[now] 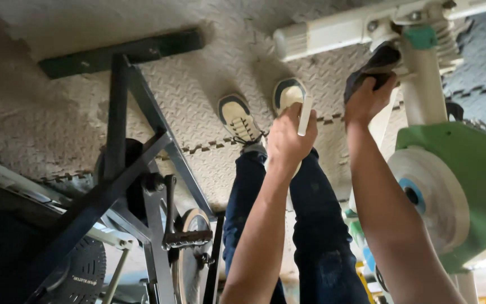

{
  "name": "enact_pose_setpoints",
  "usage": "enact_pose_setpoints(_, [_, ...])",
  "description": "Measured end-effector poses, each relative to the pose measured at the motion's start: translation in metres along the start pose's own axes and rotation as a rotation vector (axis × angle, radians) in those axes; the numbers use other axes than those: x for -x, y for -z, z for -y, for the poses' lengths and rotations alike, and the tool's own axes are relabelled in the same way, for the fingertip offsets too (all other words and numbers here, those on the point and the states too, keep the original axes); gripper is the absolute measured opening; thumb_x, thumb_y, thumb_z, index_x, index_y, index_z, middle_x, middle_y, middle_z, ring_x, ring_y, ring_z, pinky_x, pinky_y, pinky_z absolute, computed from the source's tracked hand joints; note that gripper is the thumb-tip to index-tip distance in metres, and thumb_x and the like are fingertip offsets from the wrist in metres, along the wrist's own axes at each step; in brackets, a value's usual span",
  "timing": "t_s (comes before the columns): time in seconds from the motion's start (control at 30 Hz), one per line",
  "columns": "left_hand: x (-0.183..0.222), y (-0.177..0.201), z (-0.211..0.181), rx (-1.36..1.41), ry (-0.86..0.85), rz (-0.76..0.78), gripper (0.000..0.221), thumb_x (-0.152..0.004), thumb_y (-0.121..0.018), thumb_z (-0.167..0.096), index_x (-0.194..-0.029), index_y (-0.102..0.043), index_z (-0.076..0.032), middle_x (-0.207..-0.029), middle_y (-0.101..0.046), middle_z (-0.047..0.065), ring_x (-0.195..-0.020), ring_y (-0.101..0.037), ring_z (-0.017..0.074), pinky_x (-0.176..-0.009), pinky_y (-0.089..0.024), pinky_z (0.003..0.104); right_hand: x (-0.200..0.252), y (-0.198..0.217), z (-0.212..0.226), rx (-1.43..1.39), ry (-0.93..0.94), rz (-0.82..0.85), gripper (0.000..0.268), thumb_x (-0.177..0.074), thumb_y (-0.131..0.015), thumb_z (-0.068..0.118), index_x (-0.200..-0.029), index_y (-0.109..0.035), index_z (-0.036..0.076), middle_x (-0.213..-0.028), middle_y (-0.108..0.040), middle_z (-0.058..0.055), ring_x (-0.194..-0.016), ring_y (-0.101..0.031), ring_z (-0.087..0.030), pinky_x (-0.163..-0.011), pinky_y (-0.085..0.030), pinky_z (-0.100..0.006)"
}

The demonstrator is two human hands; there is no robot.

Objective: The person cleans an exercise bike by spraying a cleaning solution from a white bottle and wiping various parts with a cloth. They clean the handlebars, the frame, the seat, and the pedals, moving around the equipment to reach different areas.

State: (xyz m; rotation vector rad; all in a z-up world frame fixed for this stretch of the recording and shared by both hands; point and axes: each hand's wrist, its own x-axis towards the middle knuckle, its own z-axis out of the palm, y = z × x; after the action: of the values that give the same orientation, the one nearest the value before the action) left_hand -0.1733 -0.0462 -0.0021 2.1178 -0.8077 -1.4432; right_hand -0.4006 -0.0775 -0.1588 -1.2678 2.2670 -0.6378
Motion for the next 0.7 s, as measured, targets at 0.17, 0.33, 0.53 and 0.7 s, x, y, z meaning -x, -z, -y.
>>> enact_pose_setpoints(0.17, [0.010, -0.014, 0.017, 0.063, -0.171, 0.019, 0.021, -0.096, -0.064, -0.024, -0.098, -0.063, -0.003, -0.095, -0.069, 0.022, -0.093, -0.066, 0.0448, -0.079, -0.053, 0.051, -0.002, 0.026, -0.018, -0.215, -0.057, 0.024, 0.046, -0.092, -0.053, 0.007, -0.136, -0.055, -0.005, -0.127, -0.066, -0.023, -0.112, -0.061, -0.035, -0.107, -0.049, -0.041])
enact_pose_setpoints(0.33, [0.007, -0.004, -0.008, 0.066, -0.175, 0.021, 0.026, -0.096, -0.066, -0.022, -0.112, -0.065, -0.002, -0.100, -0.069, 0.021, -0.095, -0.066, 0.0446, -0.081, -0.053, 0.050, -0.015, 0.013, -0.001, 0.006, 0.116, 0.260, 0.046, -0.094, -0.050, 0.002, -0.140, -0.054, 0.001, -0.135, -0.061, -0.021, -0.122, -0.055, -0.036, -0.113, -0.044, -0.041])
enact_pose_setpoints(0.53, [0.005, 0.006, -0.027, 0.030, -0.150, -0.008, 0.038, -0.094, -0.065, -0.019, -0.127, -0.062, -0.001, -0.109, -0.069, 0.022, -0.095, -0.069, 0.0421, -0.081, -0.057, 0.046, -0.053, -0.055, 0.044, 0.437, 0.505, 0.519, 0.058, -0.100, -0.055, 0.002, -0.156, -0.050, 0.013, -0.165, -0.038, -0.018, -0.152, -0.032, -0.041, -0.127, -0.024, -0.054])
enact_pose_setpoints(0.7, [0.002, 0.014, -0.013, -0.060, -0.239, -0.021, 0.043, -0.098, -0.067, -0.020, -0.134, -0.059, 0.002, -0.122, -0.069, 0.025, -0.106, -0.072, 0.0396, -0.089, -0.061, 0.042, -0.041, -0.138, 0.003, 0.611, 0.461, 0.478, 0.056, -0.108, -0.059, 0.017, -0.163, -0.044, 0.019, -0.168, -0.020, -0.020, -0.154, -0.014, -0.044, -0.120, -0.007, -0.070])
